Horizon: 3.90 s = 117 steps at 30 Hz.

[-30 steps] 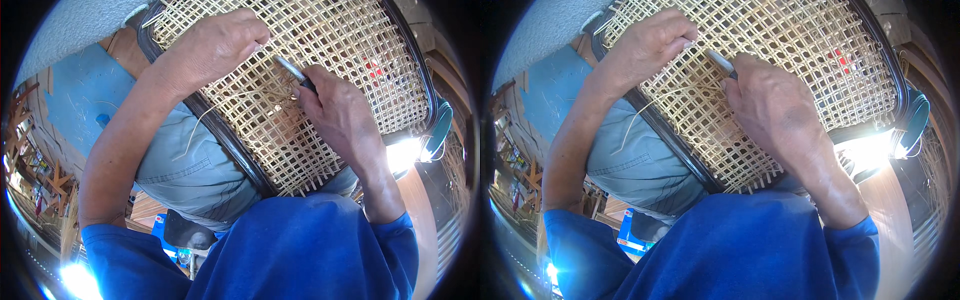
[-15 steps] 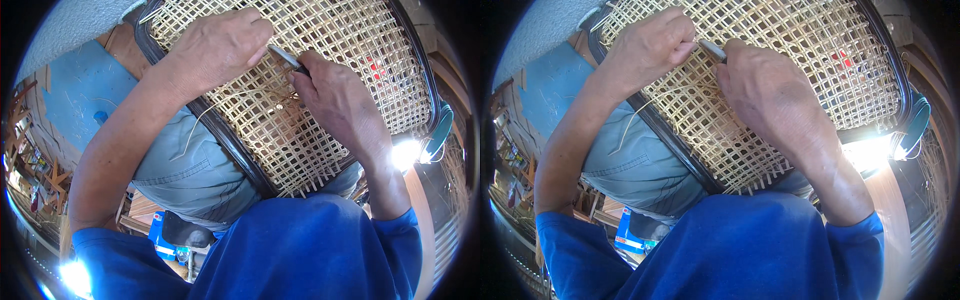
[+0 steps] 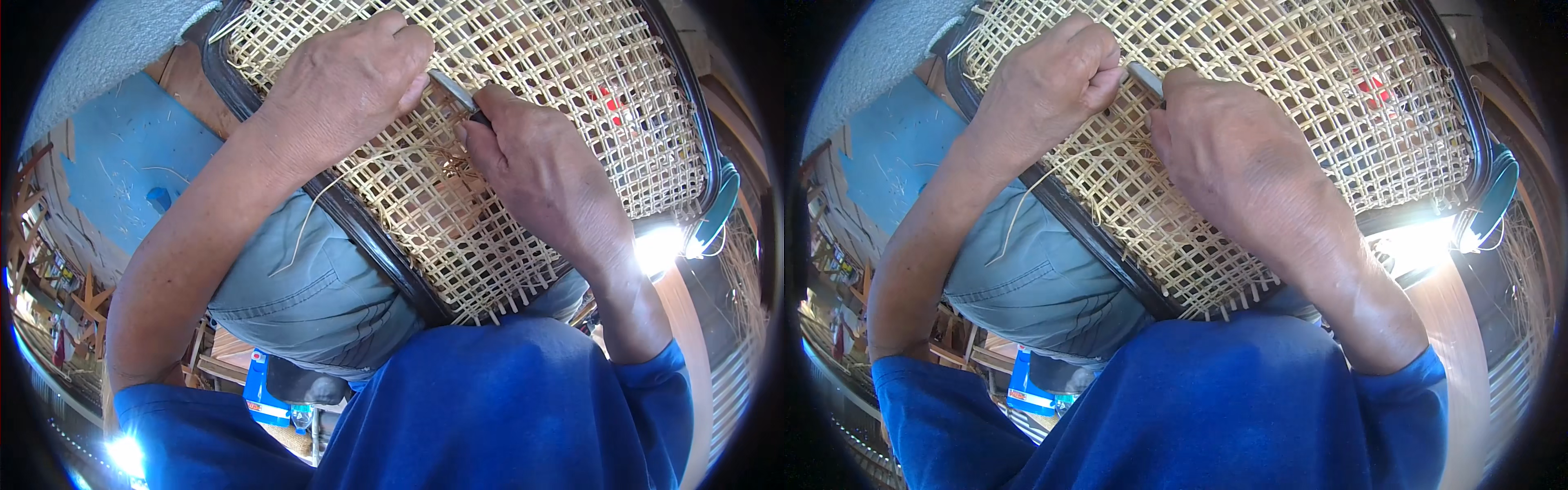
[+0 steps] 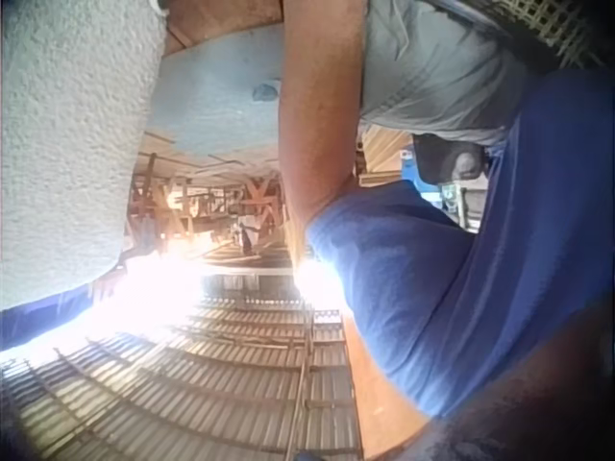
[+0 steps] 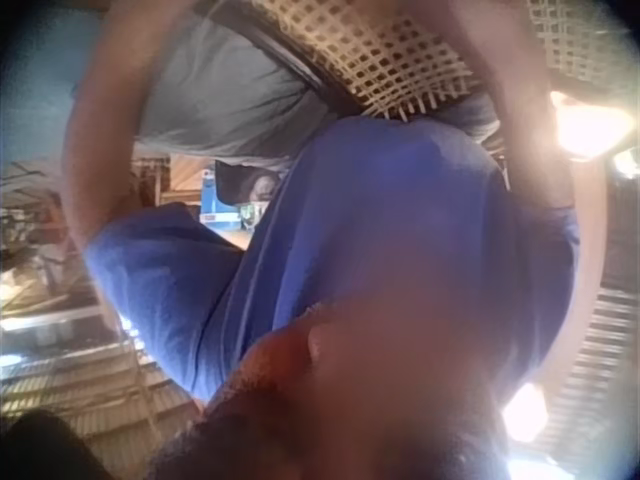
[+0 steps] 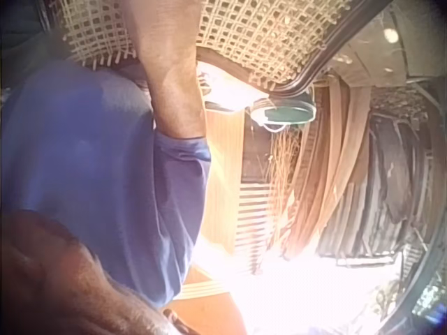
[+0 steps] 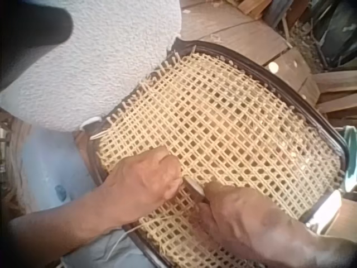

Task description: Repairing the cane mesh of a chair seat using a tool and new rattan strips.

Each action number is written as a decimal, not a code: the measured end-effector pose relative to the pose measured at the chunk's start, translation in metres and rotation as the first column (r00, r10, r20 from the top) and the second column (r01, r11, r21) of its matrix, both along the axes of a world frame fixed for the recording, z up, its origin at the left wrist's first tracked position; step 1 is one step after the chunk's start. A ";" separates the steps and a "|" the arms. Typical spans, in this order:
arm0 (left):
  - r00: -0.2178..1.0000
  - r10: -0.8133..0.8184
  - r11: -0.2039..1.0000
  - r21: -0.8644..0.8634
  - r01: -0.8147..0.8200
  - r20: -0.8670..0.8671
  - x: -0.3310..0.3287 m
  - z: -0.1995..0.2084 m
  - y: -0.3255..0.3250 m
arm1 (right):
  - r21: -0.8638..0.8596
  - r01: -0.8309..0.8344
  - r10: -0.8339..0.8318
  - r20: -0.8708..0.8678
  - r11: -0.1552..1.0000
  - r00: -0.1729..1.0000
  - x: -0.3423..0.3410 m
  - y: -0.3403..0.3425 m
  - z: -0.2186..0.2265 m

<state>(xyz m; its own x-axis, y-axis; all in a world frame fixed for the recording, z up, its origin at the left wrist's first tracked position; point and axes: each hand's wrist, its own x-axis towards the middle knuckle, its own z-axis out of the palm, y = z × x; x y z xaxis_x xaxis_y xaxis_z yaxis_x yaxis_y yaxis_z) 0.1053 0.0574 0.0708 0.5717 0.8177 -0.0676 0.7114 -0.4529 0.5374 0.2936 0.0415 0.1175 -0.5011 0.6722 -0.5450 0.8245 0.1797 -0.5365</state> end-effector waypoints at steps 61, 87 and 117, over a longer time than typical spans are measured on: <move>-0.208 0.876 0.371 -0.883 -0.286 0.436 -0.013 0.098 -0.151 | 0.320 -0.166 0.274 -0.333 0.933 0.902 -0.048 -0.029 -0.038; 0.843 0.463 0.664 -0.737 -0.127 0.273 0.083 0.032 -0.074 | -0.054 0.411 -0.296 -0.780 0.910 0.552 0.050 -0.029 0.082; 0.881 0.170 0.891 -0.312 -0.329 -0.442 0.094 0.057 -0.075 | 0.024 -0.141 0.138 0.108 0.990 0.985 0.058 0.010 -0.015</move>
<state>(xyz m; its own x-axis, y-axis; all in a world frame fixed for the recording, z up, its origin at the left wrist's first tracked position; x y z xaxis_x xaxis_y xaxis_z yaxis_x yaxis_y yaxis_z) 0.1998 -0.0179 0.1273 0.2112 0.7978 -0.5648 0.9587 -0.0565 0.2787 0.3518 0.0510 0.1026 -0.5317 0.6175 -0.5796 0.8421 0.3120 -0.4400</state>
